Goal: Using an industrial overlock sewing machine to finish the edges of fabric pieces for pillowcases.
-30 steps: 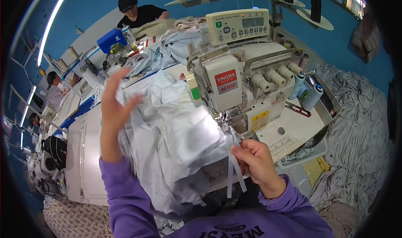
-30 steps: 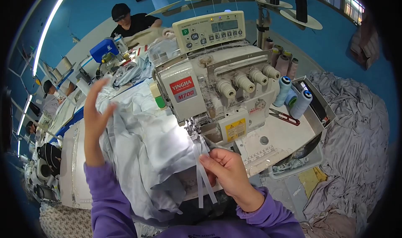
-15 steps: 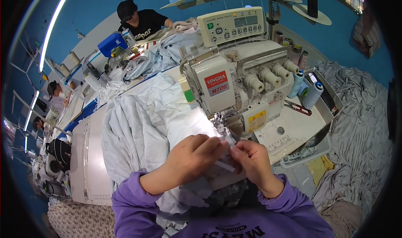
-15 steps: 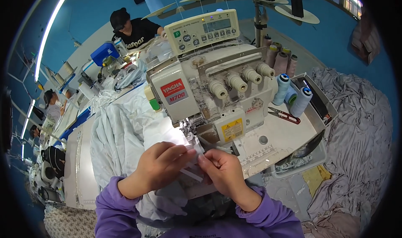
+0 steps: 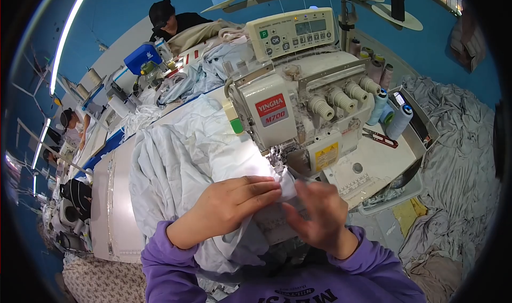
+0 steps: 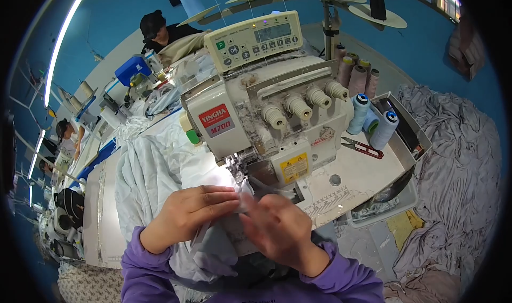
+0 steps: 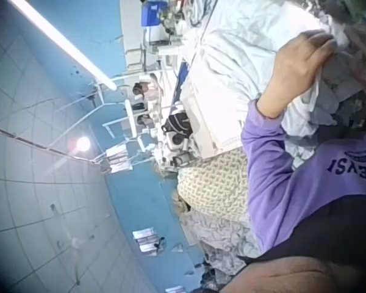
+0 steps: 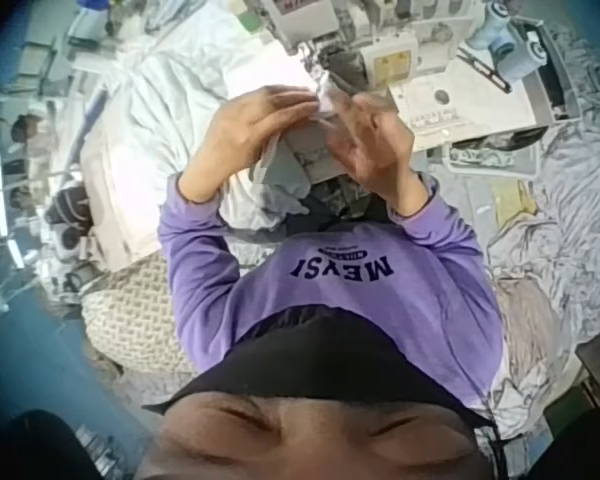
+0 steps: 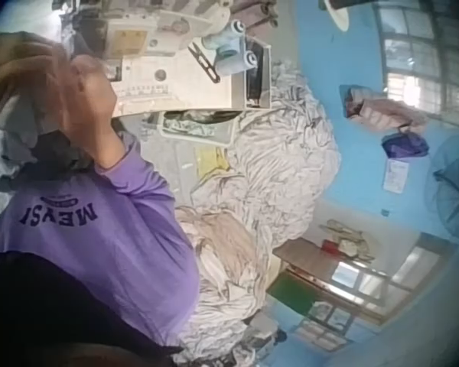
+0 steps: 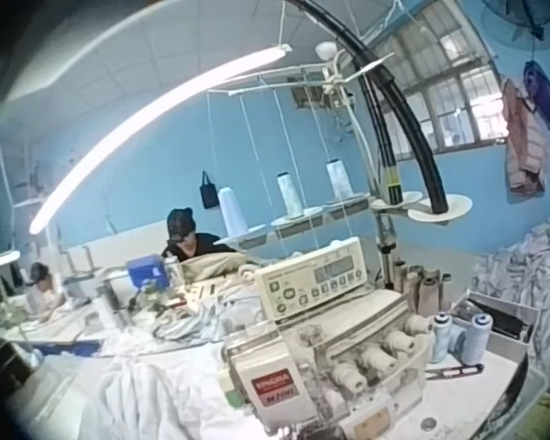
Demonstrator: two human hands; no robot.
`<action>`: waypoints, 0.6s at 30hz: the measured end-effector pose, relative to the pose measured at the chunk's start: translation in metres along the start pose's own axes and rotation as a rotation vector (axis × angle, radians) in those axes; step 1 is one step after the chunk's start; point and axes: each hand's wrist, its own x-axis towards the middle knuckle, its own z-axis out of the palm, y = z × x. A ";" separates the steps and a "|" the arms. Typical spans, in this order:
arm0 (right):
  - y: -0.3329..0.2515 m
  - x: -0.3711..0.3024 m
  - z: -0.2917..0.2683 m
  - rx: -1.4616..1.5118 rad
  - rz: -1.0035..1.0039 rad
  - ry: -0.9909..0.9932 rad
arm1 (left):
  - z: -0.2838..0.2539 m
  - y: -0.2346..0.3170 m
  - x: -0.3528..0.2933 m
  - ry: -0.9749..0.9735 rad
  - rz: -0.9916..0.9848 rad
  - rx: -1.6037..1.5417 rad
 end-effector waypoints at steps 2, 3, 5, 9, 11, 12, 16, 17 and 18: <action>0.001 0.001 -0.001 -0.085 -0.161 -0.051 | -0.001 0.000 0.001 0.000 -0.031 -0.035; 0.003 0.001 0.002 -0.111 -0.151 -0.063 | -0.001 0.000 0.001 -0.001 -0.065 -0.067; 0.004 0.002 0.005 -0.139 -0.141 -0.075 | -0.002 -0.004 -0.001 -0.008 -0.058 -0.050; 0.001 0.001 0.005 -0.143 -0.109 -0.051 | -0.004 -0.003 -0.001 -0.029 -0.081 -0.037; 0.001 0.003 0.005 -0.144 -0.105 -0.056 | -0.004 -0.002 0.000 -0.023 -0.088 -0.037; 0.001 0.003 0.006 -0.137 -0.090 -0.061 | -0.004 -0.002 0.000 -0.018 -0.096 -0.037; 0.001 0.008 0.007 -0.126 -0.075 -0.060 | -0.004 -0.009 -0.002 -0.023 -0.089 -0.001; 0.001 0.006 0.009 -0.121 -0.077 -0.059 | -0.006 -0.011 -0.002 -0.028 -0.110 -0.008; 0.000 0.000 0.012 0.000 -0.076 -0.071 | -0.008 -0.013 -0.002 -0.033 -0.132 -0.013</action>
